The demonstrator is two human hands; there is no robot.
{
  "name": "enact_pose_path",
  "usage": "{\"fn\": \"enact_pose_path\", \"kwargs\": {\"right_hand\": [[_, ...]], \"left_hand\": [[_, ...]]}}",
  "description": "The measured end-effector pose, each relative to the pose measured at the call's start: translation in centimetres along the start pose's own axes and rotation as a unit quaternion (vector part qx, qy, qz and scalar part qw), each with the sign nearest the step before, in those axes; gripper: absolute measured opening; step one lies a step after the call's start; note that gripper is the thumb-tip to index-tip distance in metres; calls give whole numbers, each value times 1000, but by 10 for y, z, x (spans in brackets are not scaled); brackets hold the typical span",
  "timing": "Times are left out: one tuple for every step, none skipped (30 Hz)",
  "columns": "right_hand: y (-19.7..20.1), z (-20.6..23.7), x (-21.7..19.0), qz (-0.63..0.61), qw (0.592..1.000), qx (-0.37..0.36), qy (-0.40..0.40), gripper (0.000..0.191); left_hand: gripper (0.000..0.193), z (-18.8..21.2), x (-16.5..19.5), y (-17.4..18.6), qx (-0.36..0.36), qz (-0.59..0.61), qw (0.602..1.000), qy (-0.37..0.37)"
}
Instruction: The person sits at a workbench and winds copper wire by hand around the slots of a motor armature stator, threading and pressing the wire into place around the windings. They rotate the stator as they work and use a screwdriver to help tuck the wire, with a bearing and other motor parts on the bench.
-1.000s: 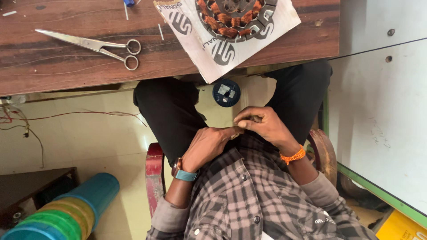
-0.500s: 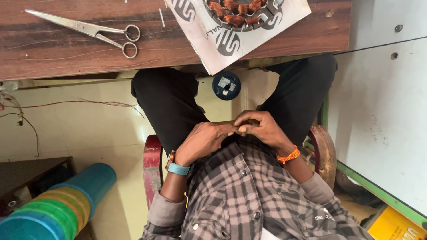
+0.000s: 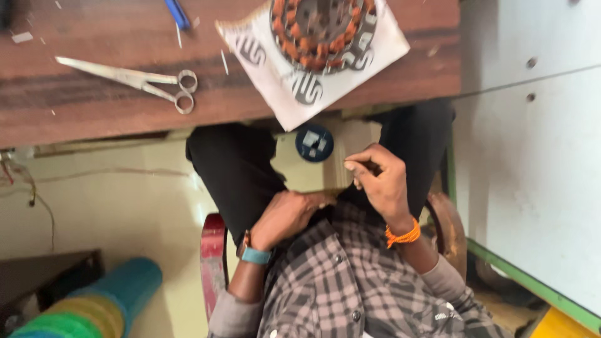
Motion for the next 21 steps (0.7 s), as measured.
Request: {"fn": "enact_pose_path", "kwargs": {"right_hand": [[-1, -2, -13, 0, 1000, 21, 17, 6], [-2, -6, -26, -1, 999, 42, 33, 6], [-2, -12, -39, 27, 994, 62, 82, 5], [-2, -17, -52, 56, 987, 82, 130, 5], [-1, -23, -64, 84, 975, 101, 178, 6], [1, -30, -73, 102, 967, 118, 204, 6], [2, -38, -81, 119, 957, 133, 229, 7], [3, -46, -87, 136, 947, 148, 252, 8], [3, -54, -92, 135, 944, 153, 260, 8], [3, -62, -95, 135, 941, 158, 267, 8], [3, -69, -98, 135, 938, 162, 275, 8], [1, -75, -99, 136, 937, 167, 276, 8], [-2, -81, -99, 138, 935, 172, 277, 8], [-5, -84, -98, 140, 934, 177, 278, 7], [-7, -86, -98, 148, 928, 182, 288, 8], [-9, -87, -98, 155, 923, 187, 299, 9], [-11, -88, -97, 162, 917, 192, 310, 11], [-13, -88, -96, 162, 913, 199, 317, 11], [-14, -87, -95, 162, 909, 206, 323, 12], [-14, -87, -94, 162, 905, 213, 330, 12], [-14, -88, -94, 164, 900, 214, 343, 12]], "left_hand": [[30, -1, 4, 1, 4, -4, 1000, -1], [32, -3, 8, 2, 8, -7, 1000, -2], [33, -6, 11, 4, 12, -10, 1000, -3], [31, -8, 15, 4, 4, -18, 1000, -3], [30, -10, 17, 3, -3, -26, 1000, -3], [29, -13, 19, 2, -10, -32, 999, -1], [32, -16, 21, 2, -4, -25, 1000, -8], [35, -19, 21, 0, 1, -17, 1000, -15], [38, -22, 21, -2, 5, -9, 1000, -20], [41, -26, 20, -3, 28, -17, 999, -23], [44, -31, 18, -5, 51, -24, 998, -26], [47, -35, 16, -8, 73, -31, 996, -27], [49, -39, 13, -12, 65, -34, 997, -4], [50, -44, 10, -17, 57, -36, 998, 19], [52, -47, 6, -21, 48, -39, 997, 42], [49, -50, 6, -23, 67, -34, 997, 21], [47, -53, 5, -25, 85, -28, 996, 0], [44, -54, 6, -26, 103, -23, 994, -22], [40, -56, 5, -30, 98, -28, 994, -25], [36, -58, 5, -33, 93, -32, 995, -28], [31, -60, 5, -35, 87, -37, 995, -32]]}}
Point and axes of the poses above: each hand's wrist, its own z-axis away from the middle knuckle, its own y-axis out of the back of the hand, x = y × z, the point moved 3 cm from there along -z, towards the middle knuckle, and after that the axes turned 5 degrees about x, right-handed, at the moved point
